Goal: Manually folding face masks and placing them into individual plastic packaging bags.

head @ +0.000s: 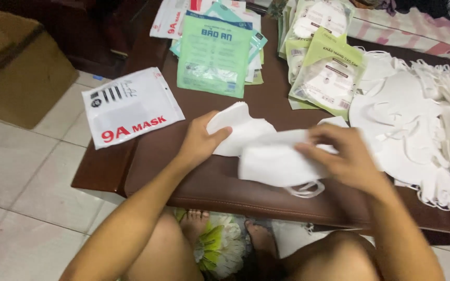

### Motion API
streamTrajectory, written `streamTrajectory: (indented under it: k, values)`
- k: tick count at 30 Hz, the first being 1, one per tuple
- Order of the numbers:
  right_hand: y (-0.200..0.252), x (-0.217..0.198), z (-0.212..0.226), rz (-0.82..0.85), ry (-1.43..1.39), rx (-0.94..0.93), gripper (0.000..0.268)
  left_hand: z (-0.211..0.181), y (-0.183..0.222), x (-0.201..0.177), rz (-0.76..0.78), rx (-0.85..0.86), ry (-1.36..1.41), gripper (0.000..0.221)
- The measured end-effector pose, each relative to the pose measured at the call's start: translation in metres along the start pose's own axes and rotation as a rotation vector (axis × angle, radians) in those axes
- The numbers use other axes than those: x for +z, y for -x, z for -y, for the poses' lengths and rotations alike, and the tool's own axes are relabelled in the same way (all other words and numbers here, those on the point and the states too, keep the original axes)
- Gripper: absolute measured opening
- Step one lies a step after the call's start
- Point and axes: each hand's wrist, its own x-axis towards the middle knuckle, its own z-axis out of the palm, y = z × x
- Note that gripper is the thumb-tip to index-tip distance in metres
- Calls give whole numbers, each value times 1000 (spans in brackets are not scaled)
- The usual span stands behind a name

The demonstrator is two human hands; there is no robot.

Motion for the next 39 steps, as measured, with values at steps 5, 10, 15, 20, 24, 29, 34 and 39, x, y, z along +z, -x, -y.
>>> streamTrajectory:
  k: [5, 10, 15, 20, 24, 29, 34, 39]
  values:
    - [-29, 73, -4, -45, -179, 30, 17, -8, 3, -6, 95, 29, 134, 27]
    - [-25, 93, -7, -98, -201, 179, 13, -23, 13, -1, 151, 54, 4, 34]
    - [-23, 88, -1, -177, -53, -15, 20, -20, 9, 3, 116, 183, -79, 22]
    - [-12, 36, -67, -174, 400, -170, 20, -33, 15, 1, 57, 371, -125, 19]
    - [7, -14, -124, -37, 737, 352, 55, -42, 16, 1, 47, 339, -154, 20]
    - [6, -35, -108, 7, 602, 632, 82, -24, 6, 7, 75, 369, -123, 20]
    - [-19, -52, -110, 233, 744, 784, 91, -14, 3, 11, 139, 392, -32, 20]
    - [-23, -61, -129, 156, 513, 802, 41, -20, 11, 2, 161, 237, -36, 30]
